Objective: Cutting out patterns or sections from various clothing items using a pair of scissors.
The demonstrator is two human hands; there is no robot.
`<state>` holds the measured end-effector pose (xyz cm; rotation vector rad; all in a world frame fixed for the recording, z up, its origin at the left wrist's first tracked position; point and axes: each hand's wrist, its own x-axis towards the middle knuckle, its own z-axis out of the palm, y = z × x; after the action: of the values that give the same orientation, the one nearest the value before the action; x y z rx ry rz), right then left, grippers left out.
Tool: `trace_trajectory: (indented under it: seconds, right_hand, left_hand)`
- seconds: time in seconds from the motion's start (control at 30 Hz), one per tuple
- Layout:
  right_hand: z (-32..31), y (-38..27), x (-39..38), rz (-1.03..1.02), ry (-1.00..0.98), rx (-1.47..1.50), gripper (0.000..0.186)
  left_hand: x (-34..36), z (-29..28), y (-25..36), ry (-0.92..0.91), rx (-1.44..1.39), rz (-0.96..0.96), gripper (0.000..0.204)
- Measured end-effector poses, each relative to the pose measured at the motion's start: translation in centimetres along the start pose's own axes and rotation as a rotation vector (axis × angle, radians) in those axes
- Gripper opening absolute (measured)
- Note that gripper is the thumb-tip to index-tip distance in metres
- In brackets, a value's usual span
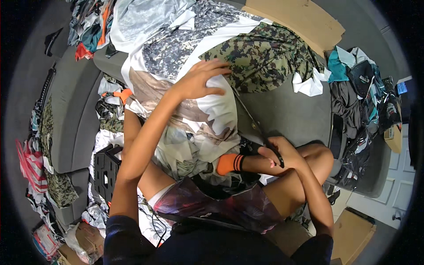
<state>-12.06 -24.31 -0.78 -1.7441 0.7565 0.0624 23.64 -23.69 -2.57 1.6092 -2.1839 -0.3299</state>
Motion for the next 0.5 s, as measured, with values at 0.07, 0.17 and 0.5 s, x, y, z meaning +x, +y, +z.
trace_trajectory:
  seconds: [0.07,0.17,0.5]
  right_hand:
    - [0.6,-0.3,0.4,-0.014,0.013,-0.065,0.03]
    - [1.5,-1.0,0.9,0.04,0.081,0.068,0.035]
    - [3.5,-1.7,2.5,0.161,0.148,0.176,0.032]
  left_hand:
    - [-0.1,0.6,-0.5,0.011,0.088,0.007,0.069]
    - [-0.2,0.9,-1.1,0.041,0.15,-0.005,0.079]
    - [-0.8,2.8,-2.7,0.192,0.302,0.058,0.086]
